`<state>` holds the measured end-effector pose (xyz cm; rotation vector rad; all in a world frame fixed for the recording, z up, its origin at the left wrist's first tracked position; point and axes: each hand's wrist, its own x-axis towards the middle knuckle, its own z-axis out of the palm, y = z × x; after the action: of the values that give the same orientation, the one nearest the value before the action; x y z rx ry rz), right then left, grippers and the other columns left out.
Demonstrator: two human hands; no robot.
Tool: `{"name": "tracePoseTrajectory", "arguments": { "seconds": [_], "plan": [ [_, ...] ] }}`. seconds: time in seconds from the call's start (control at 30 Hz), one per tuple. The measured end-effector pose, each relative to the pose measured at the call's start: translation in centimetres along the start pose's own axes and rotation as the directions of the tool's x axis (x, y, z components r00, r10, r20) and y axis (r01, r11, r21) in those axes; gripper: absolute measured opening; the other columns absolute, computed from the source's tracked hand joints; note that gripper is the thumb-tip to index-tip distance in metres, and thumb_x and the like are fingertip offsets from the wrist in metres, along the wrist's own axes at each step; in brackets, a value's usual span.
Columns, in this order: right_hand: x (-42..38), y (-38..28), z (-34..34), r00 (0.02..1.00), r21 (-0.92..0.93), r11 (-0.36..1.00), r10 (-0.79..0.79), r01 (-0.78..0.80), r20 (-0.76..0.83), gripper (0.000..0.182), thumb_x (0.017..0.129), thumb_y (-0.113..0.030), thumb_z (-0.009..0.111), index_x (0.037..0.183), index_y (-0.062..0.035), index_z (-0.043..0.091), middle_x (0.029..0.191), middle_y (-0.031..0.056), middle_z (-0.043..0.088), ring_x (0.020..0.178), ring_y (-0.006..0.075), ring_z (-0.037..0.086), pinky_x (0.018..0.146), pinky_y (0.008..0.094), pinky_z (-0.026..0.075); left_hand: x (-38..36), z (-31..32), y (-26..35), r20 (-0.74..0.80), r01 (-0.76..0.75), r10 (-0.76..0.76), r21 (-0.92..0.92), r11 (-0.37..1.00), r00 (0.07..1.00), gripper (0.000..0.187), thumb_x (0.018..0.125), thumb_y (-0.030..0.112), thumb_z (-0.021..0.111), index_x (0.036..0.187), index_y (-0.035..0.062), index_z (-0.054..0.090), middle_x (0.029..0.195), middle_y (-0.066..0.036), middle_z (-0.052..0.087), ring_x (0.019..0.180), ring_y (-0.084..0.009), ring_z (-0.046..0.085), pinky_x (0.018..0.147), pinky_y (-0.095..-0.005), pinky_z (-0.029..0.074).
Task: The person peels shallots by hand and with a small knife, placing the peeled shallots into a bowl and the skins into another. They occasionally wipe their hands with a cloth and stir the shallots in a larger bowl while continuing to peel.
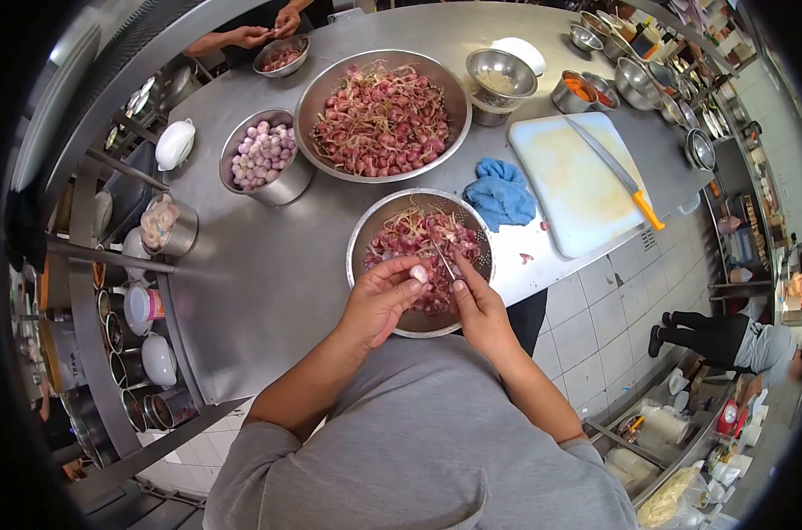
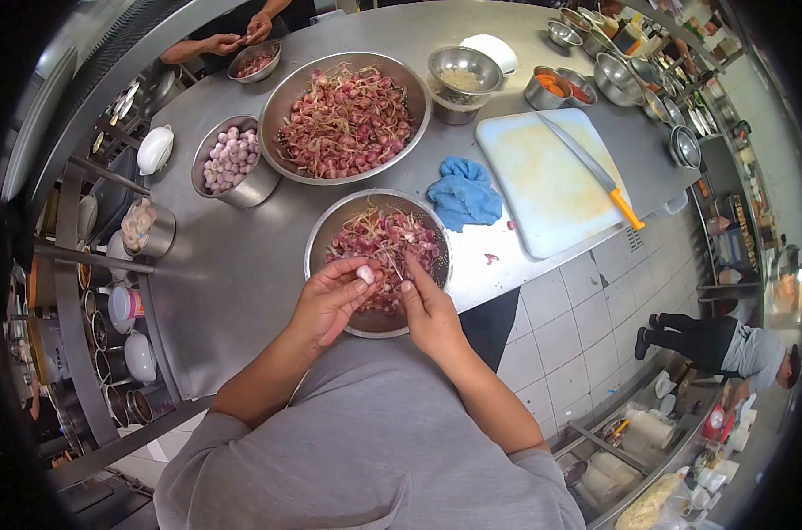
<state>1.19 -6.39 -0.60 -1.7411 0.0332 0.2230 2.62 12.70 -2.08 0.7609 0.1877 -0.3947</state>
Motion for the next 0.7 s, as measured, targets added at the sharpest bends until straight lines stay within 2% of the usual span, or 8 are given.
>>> {"name": "tracePoseTrajectory", "arguments": {
  "seconds": [0.13,0.23,0.33,0.4,0.47,0.53,0.63,0.7],
  "plan": [
    [-0.3,-1.2,-0.7,0.995,-0.006,0.996,-0.083,0.084,0.053,0.044,0.107,-0.020,0.047,0.148,-0.0044,0.045,0.084,-0.0012,0.058,0.073,0.0066,0.050,0.068,0.0223,0.045,0.1,0.3,1.1,-0.008,0.013,-0.014,-0.037,0.999,1.000,0.029,0.094,-0.002,0.064,0.122,0.0012,0.061,0.118,-0.013,0.067,0.106,-0.0208,0.066,0.092,-0.0337,0.058],
    [-0.3,-1.2,-0.9,0.990,0.117,0.987,-0.117,0.107,0.080,0.043,0.107,-0.021,0.047,0.147,-0.0057,0.048,0.084,-0.0026,0.057,0.071,0.0054,0.048,0.067,0.0210,0.043,0.3,0.6,2.0,-0.005,-0.011,0.011,0.023,1.000,1.000,0.028,0.092,-0.002,0.066,0.120,0.0000,0.062,0.115,-0.012,0.067,0.102,-0.0198,0.067,0.088,-0.0343,0.059],
    [-0.3,-1.0,-0.9,0.980,0.250,0.965,-0.118,0.076,0.161,0.044,0.107,-0.022,0.047,0.148,-0.0079,0.046,0.079,-0.0054,0.052,0.067,0.0039,0.043,0.062,0.0194,0.039,0.9,-0.2,2.9,0.055,-0.061,0.055,0.134,0.989,0.997,0.031,0.090,-0.002,0.068,0.121,-0.0014,0.063,0.115,-0.013,0.067,0.098,-0.0182,0.068,0.086,-0.0311,0.059],
    [-0.3,-1.4,-0.9,0.965,0.395,0.914,-0.018,-0.090,0.263,0.046,0.108,-0.023,0.046,0.152,-0.0108,0.041,0.074,-0.0058,0.046,0.062,0.0048,0.038,0.054,0.0189,0.032,0.9,0.4,3.7,0.045,-0.053,0.044,0.211,0.976,0.998,0.033,0.090,-0.002,0.068,0.123,-0.0022,0.063,0.114,-0.012,0.068,0.096,-0.0172,0.068,0.086,-0.0297,0.059],
    [-0.1,-1.2,-0.7,0.966,0.390,0.913,0.018,-0.121,0.257,0.046,0.108,-0.023,0.045,0.152,-0.0115,0.041,0.073,-0.0061,0.045,0.061,0.0046,0.037,0.052,0.0190,0.030,0.8,0.6,4.5,0.033,-0.051,0.043,0.285,0.957,0.999,0.035,0.090,-0.002,0.069,0.124,-0.0030,0.063,0.113,-0.012,0.068,0.095,-0.0162,0.068,0.085,-0.0282,0.058],
    [0.0,-1.3,-0.6,0.966,0.384,0.911,0.056,-0.153,0.251,0.047,0.108,-0.024,0.045,0.153,-0.0122,0.040,0.072,-0.0064,0.043,0.059,0.0044,0.035,0.050,0.0191,0.029,0.6,0.3,5.2,-0.022,0.075,-0.073,0.402,0.913,0.997,0.037,0.090,-0.002,0.069,0.126,-0.0035,0.062,0.111,-0.012,0.069,0.095,-0.0148,0.067,0.084,-0.0268,0.057],
    [-0.3,-1.7,-0.7,0.962,0.331,0.937,0.020,-0.112,0.271,0.047,0.108,-0.024,0.044,0.153,-0.0113,0.039,0.071,-0.0081,0.041,0.059,0.0044,0.034,0.051,0.0183,0.028,0.3,1.1,5.5,0.013,0.027,-0.036,0.443,0.896,0.999,0.035,0.089,0.003,0.073,0.123,-0.0022,0.065,0.102,-0.006,0.071,0.088,-0.0122,0.067,0.081,-0.0253,0.056],
    [-0.6,-2.0,-0.8,0.951,0.290,0.954,-0.022,-0.073,0.310,0.046,0.107,-0.020,0.046,0.151,-0.0078,0.041,0.128,0.0077,0.063,0.109,0.0109,0.058,0.090,0.0247,0.048,0.4,0.8,5.3,0.022,0.028,-0.042,0.428,0.903,0.999,0.034,0.089,0.003,0.073,0.122,-0.0023,0.066,0.103,-0.006,0.071,0.088,-0.0117,0.067,0.080,-0.0253,0.056]
  ]
}}
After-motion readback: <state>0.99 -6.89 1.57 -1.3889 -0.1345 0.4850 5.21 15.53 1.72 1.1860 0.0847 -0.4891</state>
